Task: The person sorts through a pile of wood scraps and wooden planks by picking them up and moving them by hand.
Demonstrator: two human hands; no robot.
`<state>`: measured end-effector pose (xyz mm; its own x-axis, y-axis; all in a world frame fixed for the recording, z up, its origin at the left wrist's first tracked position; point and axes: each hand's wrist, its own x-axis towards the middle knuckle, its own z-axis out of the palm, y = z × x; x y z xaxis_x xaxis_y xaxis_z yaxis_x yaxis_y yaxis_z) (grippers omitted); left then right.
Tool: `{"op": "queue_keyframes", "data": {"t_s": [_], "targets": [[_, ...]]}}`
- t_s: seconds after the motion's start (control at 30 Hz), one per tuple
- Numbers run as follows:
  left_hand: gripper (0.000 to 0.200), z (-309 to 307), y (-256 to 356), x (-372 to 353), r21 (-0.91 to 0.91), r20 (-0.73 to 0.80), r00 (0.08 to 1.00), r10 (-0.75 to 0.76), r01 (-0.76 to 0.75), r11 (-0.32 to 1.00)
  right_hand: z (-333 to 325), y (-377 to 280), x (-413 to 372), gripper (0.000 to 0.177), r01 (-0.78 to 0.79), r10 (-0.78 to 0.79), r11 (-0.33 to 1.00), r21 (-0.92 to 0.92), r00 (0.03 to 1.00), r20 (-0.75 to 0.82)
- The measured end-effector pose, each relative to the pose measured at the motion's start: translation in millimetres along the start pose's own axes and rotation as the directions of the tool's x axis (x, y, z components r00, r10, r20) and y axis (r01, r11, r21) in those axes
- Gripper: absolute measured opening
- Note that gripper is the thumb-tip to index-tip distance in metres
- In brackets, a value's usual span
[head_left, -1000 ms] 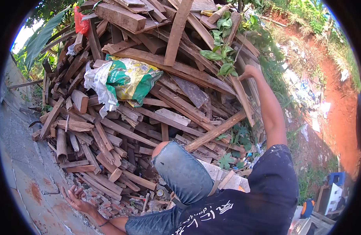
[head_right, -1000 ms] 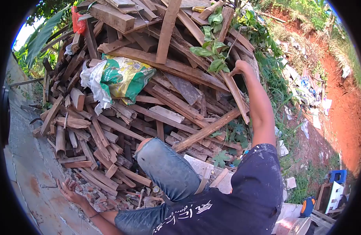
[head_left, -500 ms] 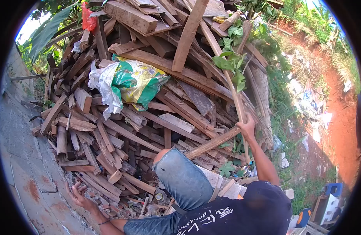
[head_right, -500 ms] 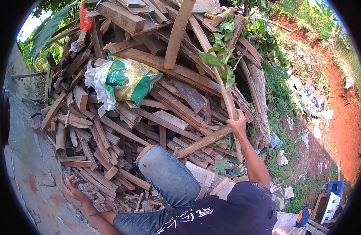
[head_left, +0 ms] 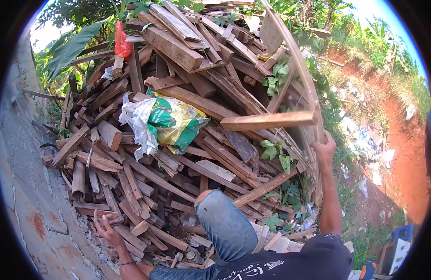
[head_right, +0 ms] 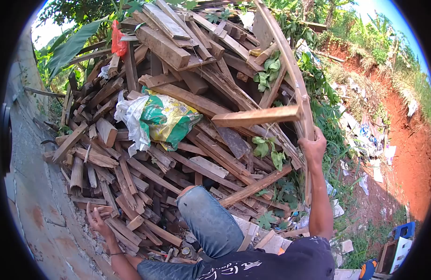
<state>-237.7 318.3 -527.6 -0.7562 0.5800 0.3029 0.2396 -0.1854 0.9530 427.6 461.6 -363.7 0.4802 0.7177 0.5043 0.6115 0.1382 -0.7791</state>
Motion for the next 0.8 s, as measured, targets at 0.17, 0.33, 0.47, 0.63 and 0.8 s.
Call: {"op": "queue_keyframes", "data": {"t_s": [0.17,0.33,0.47,0.63,0.8], "targets": [[0.04,1,5,-4,-0.025,0.029,0.999,0.035,-0.034,0.999,-35,-60,67,0.056,0.215,-0.217,0.976,-0.041,0.974,-0.068],[0.046,82,71,-12,-0.159,0.323,0.944,0.071,-0.02,0.987,13,-86,-28,0.062,-0.059,-0.021,0.917,0.395,0.981,0.195],[0.071,178,145,-18,-0.404,0.662,0.741,0.117,0.22,0.888,56,-85,-117,0.072,-0.272,-0.036,0.835,0.477,0.84,0.541],[0.093,244,205,-21,-0.649,0.681,0.691,0.242,0.416,0.637,70,-92,-186,0.067,-0.406,-0.052,0.849,0.337,0.571,0.819],[0.065,279,223,-64,-0.594,0.575,0.811,0.108,0.323,0.737,72,-61,-210,0.078,-0.35,-0.024,0.902,0.252,0.542,0.84]]}}
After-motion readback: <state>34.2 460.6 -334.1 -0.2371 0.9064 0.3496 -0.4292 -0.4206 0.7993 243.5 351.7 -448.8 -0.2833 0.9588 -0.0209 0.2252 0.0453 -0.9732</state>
